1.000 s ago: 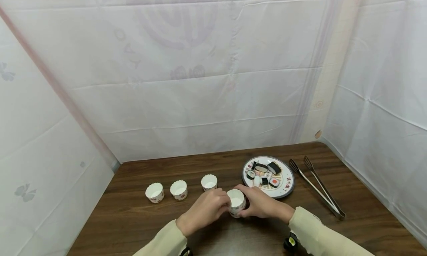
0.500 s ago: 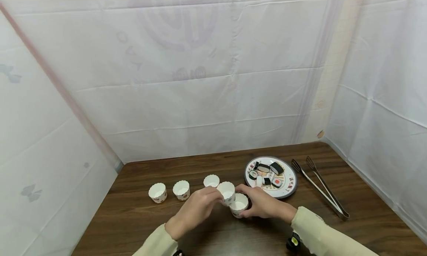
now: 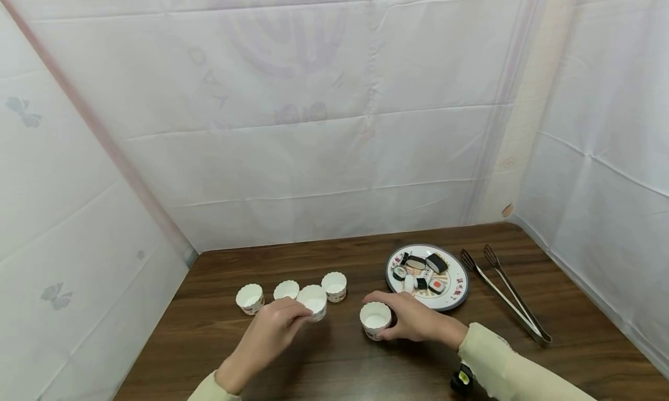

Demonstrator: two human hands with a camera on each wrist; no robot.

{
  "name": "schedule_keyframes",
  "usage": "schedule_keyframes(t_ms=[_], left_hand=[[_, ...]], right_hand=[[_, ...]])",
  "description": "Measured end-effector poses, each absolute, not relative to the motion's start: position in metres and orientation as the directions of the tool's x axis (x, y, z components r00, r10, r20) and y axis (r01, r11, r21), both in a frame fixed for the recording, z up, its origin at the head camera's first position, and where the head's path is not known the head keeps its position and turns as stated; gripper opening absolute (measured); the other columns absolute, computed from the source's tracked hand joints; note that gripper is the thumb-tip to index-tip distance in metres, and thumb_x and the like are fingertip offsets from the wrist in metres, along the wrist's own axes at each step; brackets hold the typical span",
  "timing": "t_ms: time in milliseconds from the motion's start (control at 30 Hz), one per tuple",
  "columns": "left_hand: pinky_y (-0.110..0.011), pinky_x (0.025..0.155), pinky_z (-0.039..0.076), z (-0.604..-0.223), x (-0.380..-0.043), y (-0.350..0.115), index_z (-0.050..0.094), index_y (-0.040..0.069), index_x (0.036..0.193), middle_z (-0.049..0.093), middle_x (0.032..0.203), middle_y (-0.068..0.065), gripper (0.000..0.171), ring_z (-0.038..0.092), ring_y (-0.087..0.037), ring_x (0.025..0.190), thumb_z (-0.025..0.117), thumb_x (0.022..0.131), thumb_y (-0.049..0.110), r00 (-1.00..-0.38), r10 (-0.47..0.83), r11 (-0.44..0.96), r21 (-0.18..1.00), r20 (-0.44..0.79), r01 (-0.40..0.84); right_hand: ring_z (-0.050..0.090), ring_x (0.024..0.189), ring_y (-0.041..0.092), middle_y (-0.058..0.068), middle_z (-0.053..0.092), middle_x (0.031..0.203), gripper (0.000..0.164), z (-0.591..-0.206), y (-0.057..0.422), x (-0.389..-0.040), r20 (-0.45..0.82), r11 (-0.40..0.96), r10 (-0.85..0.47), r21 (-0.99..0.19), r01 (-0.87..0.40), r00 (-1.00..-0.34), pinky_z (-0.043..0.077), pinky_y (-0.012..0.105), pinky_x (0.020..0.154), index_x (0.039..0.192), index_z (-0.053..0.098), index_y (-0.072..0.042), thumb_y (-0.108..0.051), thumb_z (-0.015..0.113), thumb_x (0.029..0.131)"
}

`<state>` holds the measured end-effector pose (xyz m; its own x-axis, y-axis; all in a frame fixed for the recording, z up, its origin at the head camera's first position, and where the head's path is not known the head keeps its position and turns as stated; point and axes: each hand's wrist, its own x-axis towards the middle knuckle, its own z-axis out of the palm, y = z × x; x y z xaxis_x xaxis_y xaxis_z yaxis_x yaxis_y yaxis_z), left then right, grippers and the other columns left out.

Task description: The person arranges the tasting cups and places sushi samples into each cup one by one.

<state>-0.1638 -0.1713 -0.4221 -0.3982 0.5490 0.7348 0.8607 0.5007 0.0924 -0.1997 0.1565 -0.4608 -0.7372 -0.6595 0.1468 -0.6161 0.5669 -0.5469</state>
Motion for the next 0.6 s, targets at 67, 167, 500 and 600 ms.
schedule_keyframes(t_ms=[67, 167, 500, 600], left_hand=[[-0.02, 0.07, 0.054, -0.422, -0.16, -0.181, 0.077, 0.011, 0.085, 0.073, 0.084, 0.005, 0.018, 0.068, -0.008, 0.075, 0.088, 0.074, 0.002, -0.422, 0.53, 0.538, 0.093, 0.735, 0.838], [-0.019, 0.068, 0.053, -0.421, -0.152, -0.195, 0.077, 0.012, 0.083, 0.072, 0.082, 0.007, 0.025, 0.067, -0.006, 0.074, 0.092, 0.067, 0.0, -0.468, 0.501, 0.605, 0.093, 0.728, 0.791], [-0.017, 0.062, 0.051, -0.428, -0.134, -0.235, 0.075, 0.019, 0.078, 0.07, 0.079, 0.012, 0.035, 0.063, 0.001, 0.07, 0.096, 0.059, 0.0, -0.579, 0.422, 0.746, 0.096, 0.698, 0.659], [-0.019, 0.058, 0.05, -0.434, -0.129, -0.246, 0.074, 0.022, 0.076, 0.069, 0.077, 0.014, 0.035, 0.06, 0.003, 0.068, 0.097, 0.059, 0.001, -0.651, 0.372, 0.801, 0.126, 0.661, 0.586]], right_hand=[[0.064, 0.109, 0.01, -0.008, 0.066, 0.132, 0.063, -0.46, 0.156, -0.2, 0.15, 0.564, -0.665, -0.542, -0.623, -0.732, 0.049, 0.045, 0.094, 0.141, 0.057, -0.019, -0.03, 0.086, 0.086], [0.064, 0.107, 0.011, -0.006, 0.067, 0.129, 0.062, -0.46, 0.156, -0.2, 0.159, 0.556, -0.671, -0.54, -0.633, -0.725, 0.051, 0.04, 0.091, 0.14, 0.058, -0.017, -0.03, 0.086, 0.086], [0.064, 0.112, 0.016, -0.004, 0.066, 0.132, 0.063, -0.458, 0.156, -0.2, 0.108, 0.585, -0.656, -0.553, -0.594, -0.747, 0.05, 0.043, 0.093, 0.141, 0.056, -0.018, -0.032, 0.085, 0.087], [0.064, 0.112, 0.017, -0.004, 0.066, 0.131, 0.063, -0.457, 0.156, -0.199, 0.109, 0.584, -0.657, -0.553, -0.595, -0.746, 0.05, 0.043, 0.093, 0.141, 0.056, -0.017, -0.031, 0.085, 0.087]])
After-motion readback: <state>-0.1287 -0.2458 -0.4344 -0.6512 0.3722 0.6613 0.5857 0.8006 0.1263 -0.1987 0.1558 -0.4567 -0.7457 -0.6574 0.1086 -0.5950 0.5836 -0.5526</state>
